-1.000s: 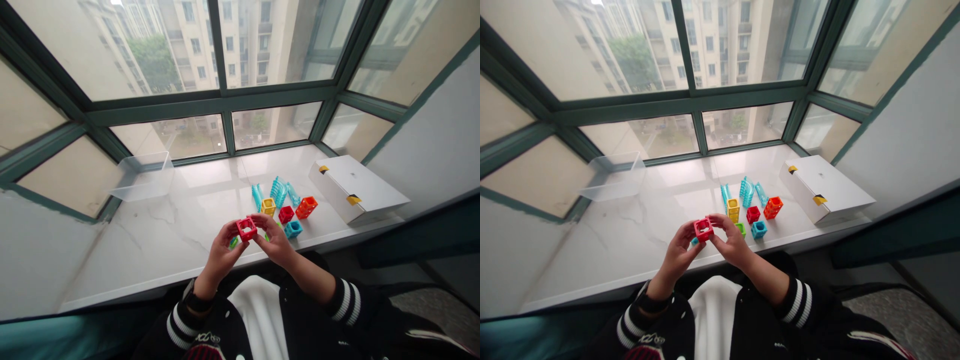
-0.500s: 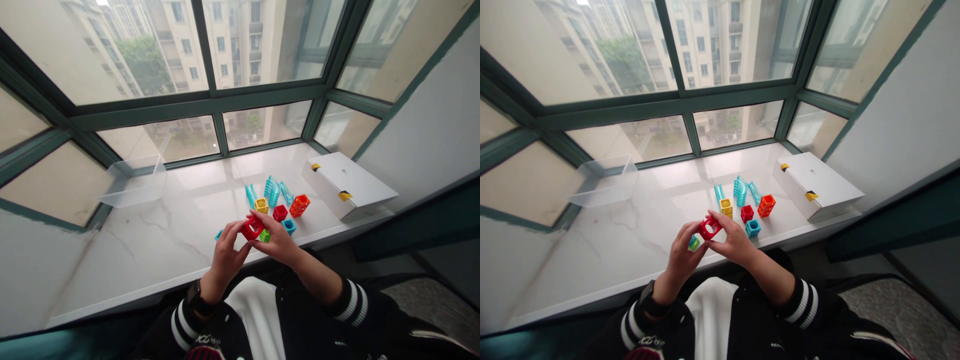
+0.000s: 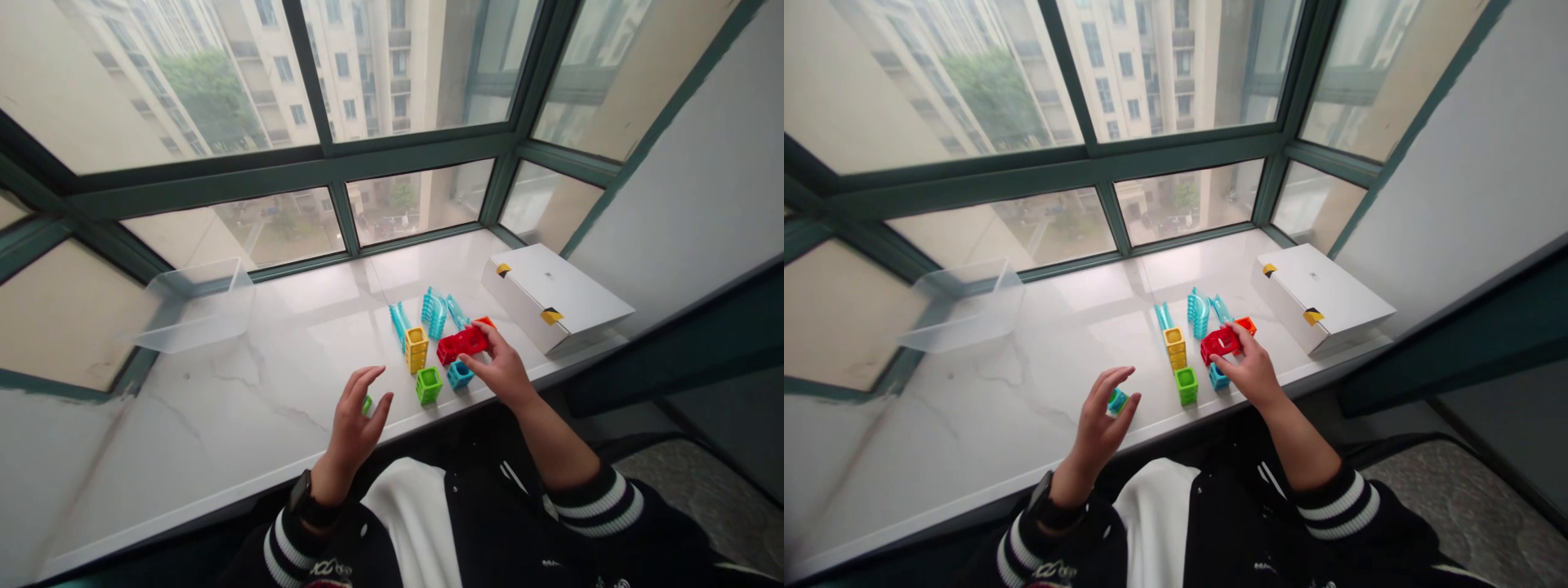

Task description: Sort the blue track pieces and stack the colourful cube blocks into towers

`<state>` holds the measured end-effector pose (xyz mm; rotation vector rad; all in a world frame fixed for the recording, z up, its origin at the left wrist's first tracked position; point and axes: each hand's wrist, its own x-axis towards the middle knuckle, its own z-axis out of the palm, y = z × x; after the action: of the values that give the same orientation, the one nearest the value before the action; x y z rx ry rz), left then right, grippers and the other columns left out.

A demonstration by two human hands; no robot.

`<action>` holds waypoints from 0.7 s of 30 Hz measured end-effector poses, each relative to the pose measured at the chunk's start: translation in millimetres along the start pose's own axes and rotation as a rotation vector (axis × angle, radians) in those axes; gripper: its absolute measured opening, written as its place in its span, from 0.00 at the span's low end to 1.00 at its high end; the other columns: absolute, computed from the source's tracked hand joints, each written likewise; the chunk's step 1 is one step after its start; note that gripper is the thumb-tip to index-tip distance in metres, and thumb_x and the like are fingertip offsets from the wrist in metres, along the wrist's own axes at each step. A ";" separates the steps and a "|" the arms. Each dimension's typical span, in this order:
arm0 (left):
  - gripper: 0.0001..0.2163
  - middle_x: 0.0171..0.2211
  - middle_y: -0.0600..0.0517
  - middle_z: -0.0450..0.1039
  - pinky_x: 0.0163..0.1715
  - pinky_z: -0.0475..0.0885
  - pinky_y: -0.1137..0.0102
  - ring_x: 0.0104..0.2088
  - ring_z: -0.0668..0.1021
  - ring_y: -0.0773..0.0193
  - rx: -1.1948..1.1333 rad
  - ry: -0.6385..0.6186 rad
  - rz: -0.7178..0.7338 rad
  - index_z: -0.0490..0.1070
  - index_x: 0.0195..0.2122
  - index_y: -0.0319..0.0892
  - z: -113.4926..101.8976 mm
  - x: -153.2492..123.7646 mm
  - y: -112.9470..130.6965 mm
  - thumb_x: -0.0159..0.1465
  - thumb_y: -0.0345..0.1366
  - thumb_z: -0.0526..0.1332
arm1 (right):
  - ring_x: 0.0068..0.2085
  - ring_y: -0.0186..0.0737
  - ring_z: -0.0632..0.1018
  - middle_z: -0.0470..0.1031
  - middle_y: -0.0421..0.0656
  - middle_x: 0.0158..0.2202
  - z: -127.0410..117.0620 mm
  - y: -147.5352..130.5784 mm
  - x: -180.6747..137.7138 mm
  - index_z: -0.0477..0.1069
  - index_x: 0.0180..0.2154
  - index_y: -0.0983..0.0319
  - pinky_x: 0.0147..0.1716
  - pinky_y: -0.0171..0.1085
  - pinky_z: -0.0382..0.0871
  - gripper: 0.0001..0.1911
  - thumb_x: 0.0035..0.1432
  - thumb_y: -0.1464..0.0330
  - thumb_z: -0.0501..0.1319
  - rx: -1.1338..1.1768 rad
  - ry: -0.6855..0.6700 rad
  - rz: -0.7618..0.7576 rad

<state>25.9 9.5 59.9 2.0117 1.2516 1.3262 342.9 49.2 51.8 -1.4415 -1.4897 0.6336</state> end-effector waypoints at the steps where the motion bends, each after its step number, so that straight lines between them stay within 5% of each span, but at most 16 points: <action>1: 0.17 0.56 0.46 0.75 0.59 0.76 0.56 0.56 0.79 0.54 0.014 0.011 -0.022 0.72 0.61 0.51 -3.3 -1.1 -6.0 0.71 0.36 0.63 | 0.57 0.55 0.81 0.77 0.51 0.62 -0.3 5.9 1.7 0.67 0.67 0.56 0.59 0.53 0.77 0.38 0.58 0.55 0.71 -0.035 0.028 0.006; 10: 0.16 0.56 0.46 0.76 0.61 0.75 0.51 0.57 0.78 0.51 0.158 -0.006 -0.186 0.73 0.59 0.49 -29.3 -16.6 -59.8 0.72 0.42 0.62 | 0.60 0.58 0.78 0.76 0.55 0.62 23.3 34.7 18.9 0.67 0.67 0.60 0.61 0.56 0.74 0.38 0.57 0.57 0.68 -0.257 0.012 -0.005; 21: 0.15 0.55 0.46 0.77 0.60 0.75 0.52 0.57 0.79 0.51 0.222 -0.043 -0.244 0.74 0.57 0.49 -47.2 -42.8 -80.8 0.71 0.44 0.62 | 0.61 0.57 0.77 0.75 0.55 0.62 45.8 59.2 34.8 0.67 0.66 0.60 0.64 0.57 0.69 0.33 0.61 0.61 0.65 -0.346 -0.074 -0.021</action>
<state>-58.1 7.8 0.4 1.9406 1.6261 1.0636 335.4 103.7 -9.8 -1.6740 -1.7328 0.4339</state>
